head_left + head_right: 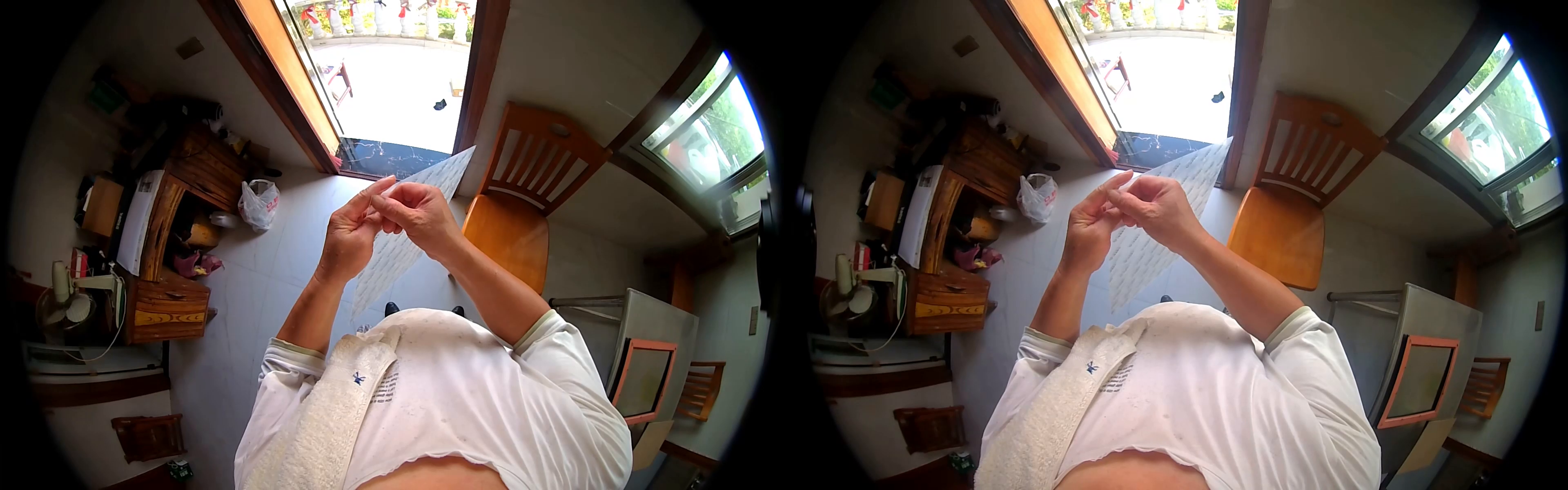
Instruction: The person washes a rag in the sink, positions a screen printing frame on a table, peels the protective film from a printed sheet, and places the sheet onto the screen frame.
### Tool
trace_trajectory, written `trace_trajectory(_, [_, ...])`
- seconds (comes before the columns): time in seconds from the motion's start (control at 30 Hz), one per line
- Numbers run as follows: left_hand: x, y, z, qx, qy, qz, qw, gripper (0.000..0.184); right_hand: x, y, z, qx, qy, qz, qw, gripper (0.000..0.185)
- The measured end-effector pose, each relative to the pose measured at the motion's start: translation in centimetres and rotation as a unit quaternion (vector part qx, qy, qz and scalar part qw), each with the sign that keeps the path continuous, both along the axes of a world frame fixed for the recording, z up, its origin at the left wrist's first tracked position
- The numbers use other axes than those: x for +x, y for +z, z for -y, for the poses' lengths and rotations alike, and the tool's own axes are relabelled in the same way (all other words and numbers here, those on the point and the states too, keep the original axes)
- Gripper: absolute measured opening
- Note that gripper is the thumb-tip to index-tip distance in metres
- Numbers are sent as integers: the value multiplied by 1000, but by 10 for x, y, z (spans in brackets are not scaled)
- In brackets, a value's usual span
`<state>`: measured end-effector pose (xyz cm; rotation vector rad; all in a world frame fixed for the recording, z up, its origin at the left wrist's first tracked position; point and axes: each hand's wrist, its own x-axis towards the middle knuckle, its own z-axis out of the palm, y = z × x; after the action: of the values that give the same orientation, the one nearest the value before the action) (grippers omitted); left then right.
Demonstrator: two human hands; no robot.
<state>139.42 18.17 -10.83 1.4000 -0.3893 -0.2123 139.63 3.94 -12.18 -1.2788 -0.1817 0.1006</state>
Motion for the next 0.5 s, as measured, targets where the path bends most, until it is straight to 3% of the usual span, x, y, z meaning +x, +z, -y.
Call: trace_trajectory(0.5, [4, -4, 0, -10, -13, 15, 1000, 41, 3, 2, 0, 12, 6, -19, 1000, 24])
